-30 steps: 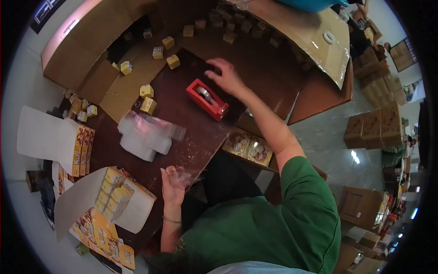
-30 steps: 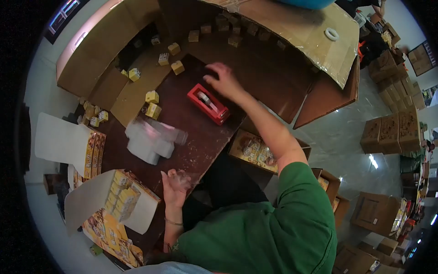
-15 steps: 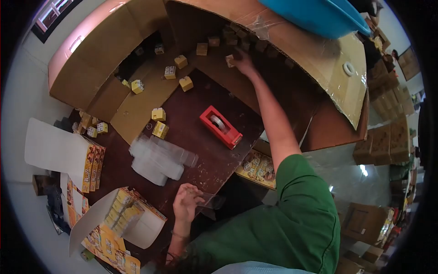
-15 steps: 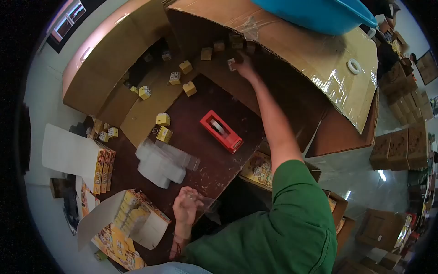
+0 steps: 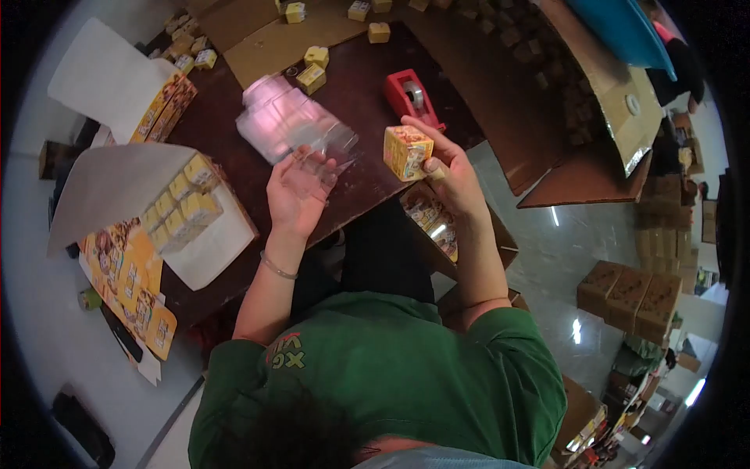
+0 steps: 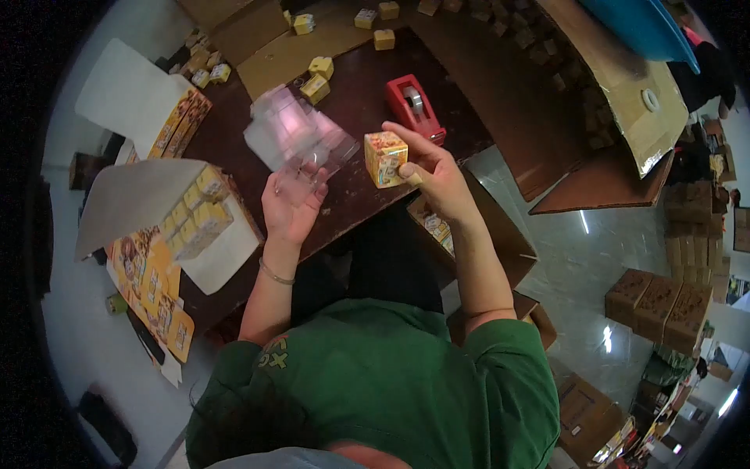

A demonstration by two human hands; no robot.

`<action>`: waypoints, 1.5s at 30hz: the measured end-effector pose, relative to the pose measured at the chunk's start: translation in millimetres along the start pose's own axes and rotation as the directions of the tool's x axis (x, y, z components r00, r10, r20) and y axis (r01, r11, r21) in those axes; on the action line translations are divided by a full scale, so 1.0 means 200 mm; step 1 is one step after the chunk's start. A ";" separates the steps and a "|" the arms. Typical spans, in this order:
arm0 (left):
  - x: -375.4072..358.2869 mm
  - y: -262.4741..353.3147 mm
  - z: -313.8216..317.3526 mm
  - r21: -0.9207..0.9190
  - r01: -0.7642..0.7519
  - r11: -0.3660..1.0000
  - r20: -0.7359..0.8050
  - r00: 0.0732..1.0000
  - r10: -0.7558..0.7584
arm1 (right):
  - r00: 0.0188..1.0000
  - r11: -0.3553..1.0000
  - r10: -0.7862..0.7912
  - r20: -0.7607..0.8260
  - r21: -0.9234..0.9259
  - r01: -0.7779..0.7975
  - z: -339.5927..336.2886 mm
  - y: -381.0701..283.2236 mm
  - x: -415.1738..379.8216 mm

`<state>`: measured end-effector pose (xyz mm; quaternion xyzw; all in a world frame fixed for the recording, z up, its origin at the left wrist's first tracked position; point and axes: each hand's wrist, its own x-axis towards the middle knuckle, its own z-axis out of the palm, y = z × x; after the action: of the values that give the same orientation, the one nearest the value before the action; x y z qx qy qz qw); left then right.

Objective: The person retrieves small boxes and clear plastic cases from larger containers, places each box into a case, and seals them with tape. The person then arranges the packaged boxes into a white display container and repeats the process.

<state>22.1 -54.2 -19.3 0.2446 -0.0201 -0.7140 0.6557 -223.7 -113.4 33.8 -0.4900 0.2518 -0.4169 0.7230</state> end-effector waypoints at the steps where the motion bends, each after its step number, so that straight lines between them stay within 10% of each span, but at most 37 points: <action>1: -0.02 0.01 -0.03 -0.029 -0.012 0.999 -0.004 1.000 0.012 | 0.996 0.996 0.082 0.033 0.030 -0.083 0.08 0.02 -0.04; 9: -0.21 0.03 -0.10 0.238 -0.280 0.930 0.064 0.960 0.273 | 0.990 0.884 -0.139 0.003 -0.450 0.125 0.36 0.17 -0.02; 20: -0.34 0.11 -0.19 0.347 -0.452 0.822 0.130 0.891 0.436 | 0.954 0.730 -0.272 0.129 -0.618 0.292 0.55 0.26 -0.14; 25: -0.36 0.05 -0.22 0.427 -0.486 0.762 0.169 0.871 0.461 | 0.968 0.912 -0.221 -0.121 -0.378 0.161 0.61 0.32 -0.17; 30: -0.40 0.06 -0.24 0.460 -0.481 0.747 0.152 0.871 0.468 | 0.975 0.958 -0.217 -0.053 -0.203 0.203 0.54 0.43 -0.20; 45: -0.41 0.16 -0.28 0.349 -0.073 0.934 -0.091 0.990 0.111 | 0.959 0.710 -0.061 0.278 -0.663 0.238 0.46 0.25 -0.16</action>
<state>73.8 35.0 -30.7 0.3929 -0.1204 -0.6535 0.6357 -151.5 -31.9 23.3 -0.7882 0.2604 -0.2895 0.4766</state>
